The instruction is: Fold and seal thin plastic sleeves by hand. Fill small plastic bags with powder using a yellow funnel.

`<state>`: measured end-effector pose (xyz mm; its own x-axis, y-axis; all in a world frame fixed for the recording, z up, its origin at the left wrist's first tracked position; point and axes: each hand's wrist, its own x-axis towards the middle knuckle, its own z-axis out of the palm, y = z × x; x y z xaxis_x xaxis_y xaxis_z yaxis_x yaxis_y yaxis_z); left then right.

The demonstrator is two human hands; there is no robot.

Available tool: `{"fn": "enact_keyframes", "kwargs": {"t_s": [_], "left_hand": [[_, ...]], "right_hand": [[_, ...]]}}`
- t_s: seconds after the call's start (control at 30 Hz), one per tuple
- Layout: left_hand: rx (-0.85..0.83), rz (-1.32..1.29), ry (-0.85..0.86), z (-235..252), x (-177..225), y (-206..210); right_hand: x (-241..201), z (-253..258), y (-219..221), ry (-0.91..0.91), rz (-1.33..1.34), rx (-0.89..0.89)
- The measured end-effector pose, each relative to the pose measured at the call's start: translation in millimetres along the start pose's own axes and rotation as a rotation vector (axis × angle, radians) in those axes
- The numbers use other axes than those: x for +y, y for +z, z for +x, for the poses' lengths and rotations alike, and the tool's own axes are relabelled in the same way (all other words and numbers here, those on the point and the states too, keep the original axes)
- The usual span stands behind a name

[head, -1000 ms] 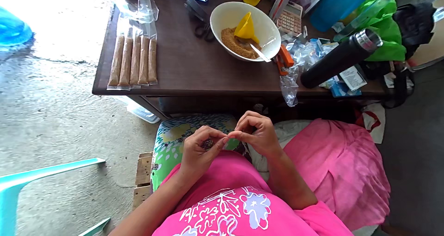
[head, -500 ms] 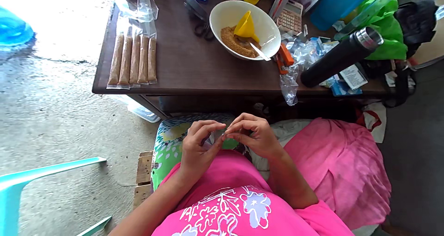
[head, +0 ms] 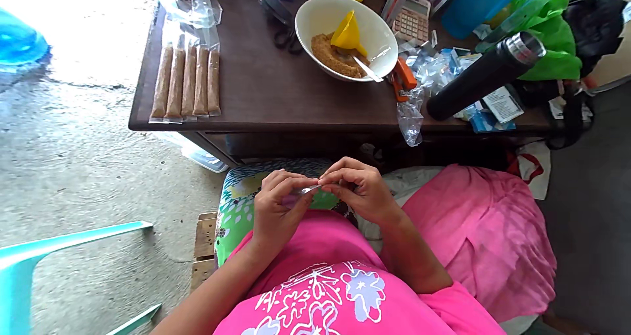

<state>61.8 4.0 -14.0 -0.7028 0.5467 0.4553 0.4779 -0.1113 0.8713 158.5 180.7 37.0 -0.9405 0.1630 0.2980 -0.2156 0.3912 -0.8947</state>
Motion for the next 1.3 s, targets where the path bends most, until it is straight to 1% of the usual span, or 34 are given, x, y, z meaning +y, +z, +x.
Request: {"fn": "enact_keyframes", "kwargs": {"t_s": [0.13,0.2,0.3,0.4,0.47,0.57,0.67,0.8,0.9,1.1,1.3], "left_hand": [[-0.012,0.012,0.009,0,2,1],[-0.001,0.002,-0.002,0,4,2],[0.013,0.025,0.017,2,5,-1],[0.004,0.059,0.046,2,3,-1],[0.008,0.017,0.011,3,3,-1],[0.02,-0.159,-0.11,5,6,-2],[0.022,-0.313,-0.216,7,8,-3],[0.041,-0.439,-0.283,8,8,-3],[0.054,-0.515,-0.339,9,10,-4],[0.071,-0.564,-0.379,8,9,-4],[0.077,-0.577,-0.37,7,9,-4]], "right_hand": [[-3,0,0,0.073,-0.008,0.063],[-3,0,0,0.094,-0.011,0.052],[-3,1,-1,0.076,-0.042,0.0],[-2,3,-1,0.03,-0.055,0.007],[-3,4,-2,0.025,-0.021,0.041],[-5,4,-4,0.06,0.005,0.083],[-5,4,-4,0.075,0.024,0.084],[-4,4,3,0.087,0.074,0.073],[-6,5,9,0.109,0.052,0.096],[-5,5,15,0.08,0.046,0.122],[-5,6,13,0.032,0.03,0.141]]}}
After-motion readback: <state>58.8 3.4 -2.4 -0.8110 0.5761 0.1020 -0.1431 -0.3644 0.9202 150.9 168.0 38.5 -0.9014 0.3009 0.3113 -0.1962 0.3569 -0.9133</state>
